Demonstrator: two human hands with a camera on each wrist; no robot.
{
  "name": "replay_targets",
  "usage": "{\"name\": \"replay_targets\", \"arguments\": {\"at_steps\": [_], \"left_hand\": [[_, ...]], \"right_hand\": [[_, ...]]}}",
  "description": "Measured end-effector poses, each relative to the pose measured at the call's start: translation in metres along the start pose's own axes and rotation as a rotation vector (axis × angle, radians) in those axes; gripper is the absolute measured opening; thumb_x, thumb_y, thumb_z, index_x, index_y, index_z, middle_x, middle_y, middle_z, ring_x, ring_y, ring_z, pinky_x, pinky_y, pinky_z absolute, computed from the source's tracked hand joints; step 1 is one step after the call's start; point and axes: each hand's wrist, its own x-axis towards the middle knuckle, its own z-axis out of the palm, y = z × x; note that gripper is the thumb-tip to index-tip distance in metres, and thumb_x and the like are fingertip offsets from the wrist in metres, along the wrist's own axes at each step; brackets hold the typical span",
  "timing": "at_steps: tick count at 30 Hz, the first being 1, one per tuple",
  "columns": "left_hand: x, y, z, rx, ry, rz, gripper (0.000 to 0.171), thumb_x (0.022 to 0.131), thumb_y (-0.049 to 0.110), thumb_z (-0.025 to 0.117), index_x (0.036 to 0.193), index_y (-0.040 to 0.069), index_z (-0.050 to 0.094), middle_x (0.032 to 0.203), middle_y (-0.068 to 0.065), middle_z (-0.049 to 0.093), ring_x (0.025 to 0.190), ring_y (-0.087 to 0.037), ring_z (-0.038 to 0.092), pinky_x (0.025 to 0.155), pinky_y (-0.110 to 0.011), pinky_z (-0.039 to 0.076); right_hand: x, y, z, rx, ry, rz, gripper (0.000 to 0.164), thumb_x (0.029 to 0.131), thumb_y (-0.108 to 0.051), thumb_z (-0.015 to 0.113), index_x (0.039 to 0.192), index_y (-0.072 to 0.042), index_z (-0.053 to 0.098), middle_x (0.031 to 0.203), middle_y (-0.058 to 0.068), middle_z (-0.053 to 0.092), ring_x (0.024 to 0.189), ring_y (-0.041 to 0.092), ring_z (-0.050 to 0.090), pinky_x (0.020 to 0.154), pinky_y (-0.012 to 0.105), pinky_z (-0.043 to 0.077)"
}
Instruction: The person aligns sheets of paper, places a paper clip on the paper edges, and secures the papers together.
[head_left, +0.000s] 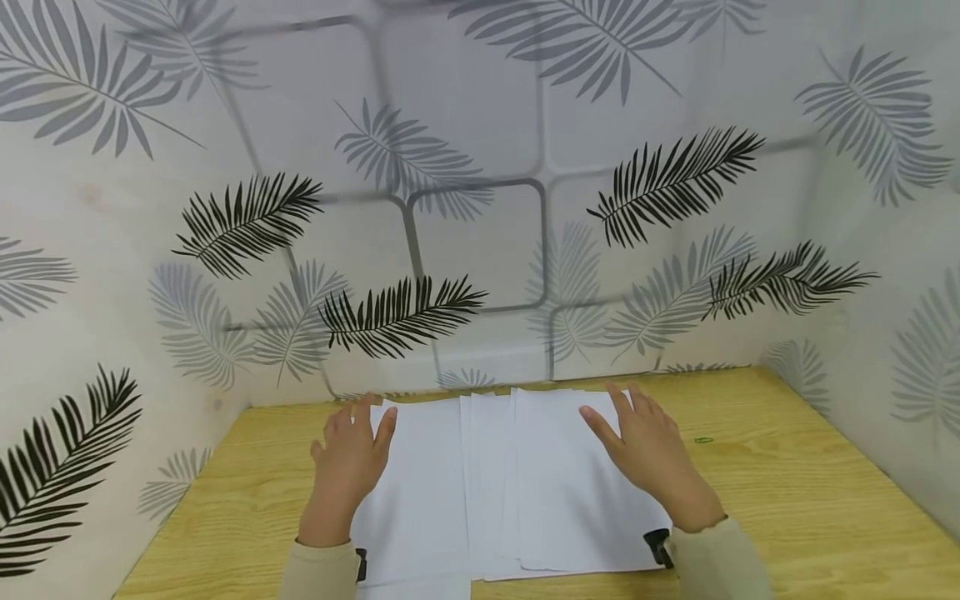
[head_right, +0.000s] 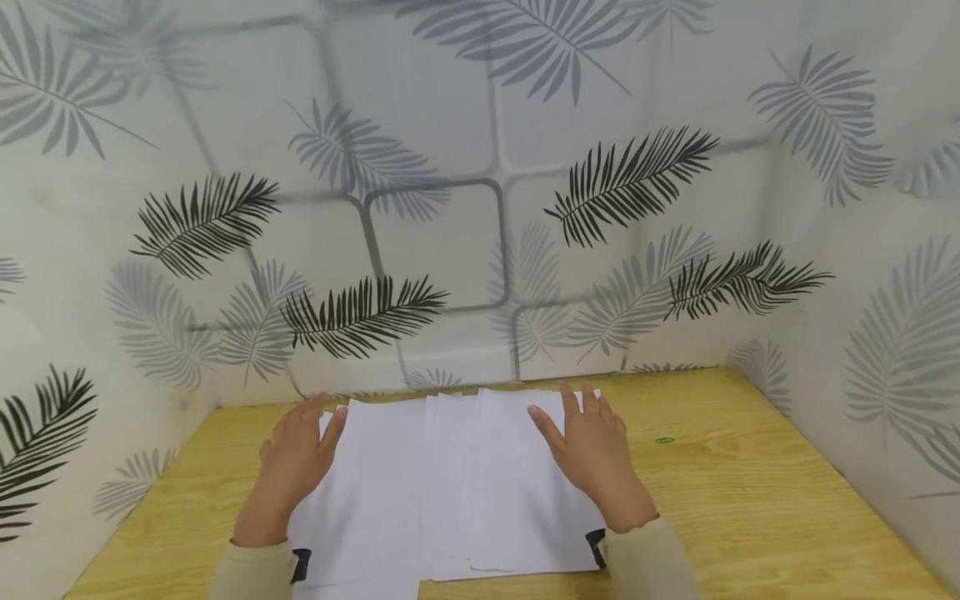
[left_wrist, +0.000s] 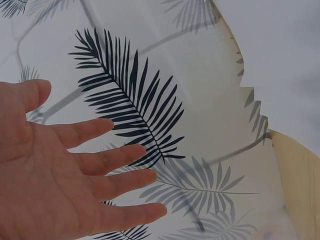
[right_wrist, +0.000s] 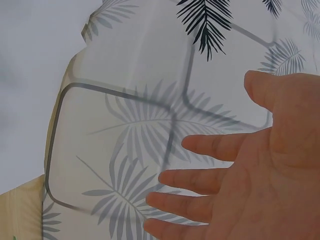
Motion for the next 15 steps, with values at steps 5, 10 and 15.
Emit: {"name": "replay_targets", "arguments": {"at_steps": [5, 10, 15], "left_hand": [[0.003, -0.012, -0.002, -0.014, -0.026, -0.024, 0.06, 0.104, 0.04, 0.034, 0.144, -0.004, 0.033, 0.14, -0.035, 0.036, 0.13, -0.057, 0.028, 0.096, -0.076, 0.02], [0.009, -0.029, -0.005, -0.02, -0.054, -0.065, 0.063, 0.104, 0.043, 0.031, 0.141, -0.008, 0.035, 0.137, -0.035, 0.041, 0.125, -0.057, 0.033, 0.091, -0.075, 0.027], [0.013, -0.044, -0.005, -0.031, -0.121, -0.124, 0.065, 0.104, 0.042, 0.03, 0.141, -0.011, 0.031, 0.132, -0.04, 0.041, 0.121, -0.061, 0.035, 0.09, -0.074, 0.03]], "right_hand": [[0.003, 0.006, 0.002, 0.028, -0.04, 0.021, 0.073, 0.102, -0.052, 0.033, 0.145, 0.008, 0.031, 0.145, 0.04, 0.025, 0.129, 0.059, 0.028, 0.096, 0.073, 0.027], [0.005, 0.014, 0.002, 0.079, -0.111, 0.045, 0.078, 0.102, -0.054, 0.031, 0.144, 0.011, 0.031, 0.146, 0.041, 0.022, 0.13, 0.059, 0.026, 0.096, 0.072, 0.026], [0.008, 0.022, 0.001, 0.149, -0.17, 0.074, 0.078, 0.102, -0.053, 0.032, 0.141, 0.016, 0.032, 0.145, 0.041, 0.023, 0.131, 0.058, 0.023, 0.101, 0.069, 0.025]]}}
